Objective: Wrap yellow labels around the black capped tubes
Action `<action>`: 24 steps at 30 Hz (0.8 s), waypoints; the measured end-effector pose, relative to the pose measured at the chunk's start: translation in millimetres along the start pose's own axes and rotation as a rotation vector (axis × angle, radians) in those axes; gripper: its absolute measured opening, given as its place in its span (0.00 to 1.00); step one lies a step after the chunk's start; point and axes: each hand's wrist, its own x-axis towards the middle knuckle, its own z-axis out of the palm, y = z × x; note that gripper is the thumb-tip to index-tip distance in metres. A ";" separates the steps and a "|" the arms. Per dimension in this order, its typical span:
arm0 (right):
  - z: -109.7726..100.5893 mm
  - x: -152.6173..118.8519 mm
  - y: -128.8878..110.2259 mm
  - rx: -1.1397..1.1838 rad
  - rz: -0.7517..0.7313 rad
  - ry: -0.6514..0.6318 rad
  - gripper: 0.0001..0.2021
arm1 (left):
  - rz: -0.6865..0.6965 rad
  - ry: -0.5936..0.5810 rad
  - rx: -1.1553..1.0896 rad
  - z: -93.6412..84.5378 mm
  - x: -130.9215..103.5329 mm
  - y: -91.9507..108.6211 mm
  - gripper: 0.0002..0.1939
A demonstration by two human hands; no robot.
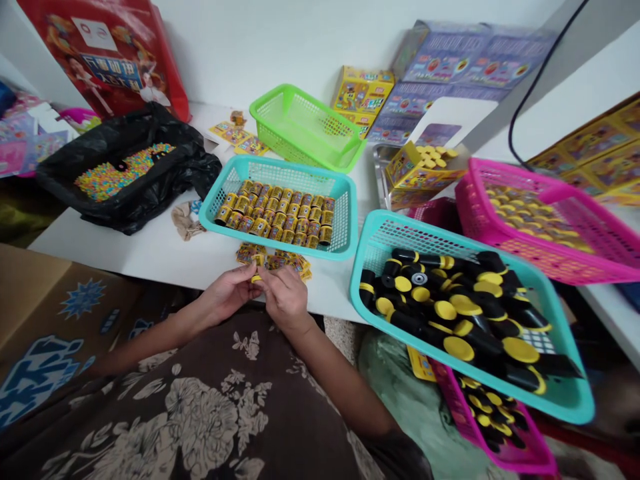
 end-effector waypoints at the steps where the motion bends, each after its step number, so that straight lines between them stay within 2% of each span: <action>1: -0.9 -0.2 0.4 -0.010 0.000 -0.006 0.12 | -0.005 0.001 -0.001 0.2 -0.3 0.5 0.11; 6: -3.8 2.3 -0.1 0.010 0.090 0.040 0.15 | -0.021 -0.002 -0.038 1.0 0.1 6.0 0.08; 12: -1.2 2.4 -3.6 -0.014 0.052 -0.010 0.14 | 0.019 -0.021 -0.084 0.7 1.8 4.2 0.08; 17: 1.9 1.5 -4.4 0.050 0.103 -0.007 0.14 | 0.050 -0.018 -0.092 -0.2 1.5 -1.5 0.08; 22: 1.2 1.8 -1.4 0.043 0.035 -0.011 0.14 | 0.062 -0.016 -0.087 -2.9 0.9 -4.8 0.08; 24: 0.6 1.9 -1.2 0.037 0.082 0.007 0.16 | 0.063 -0.026 -0.096 -3.6 0.7 -3.6 0.08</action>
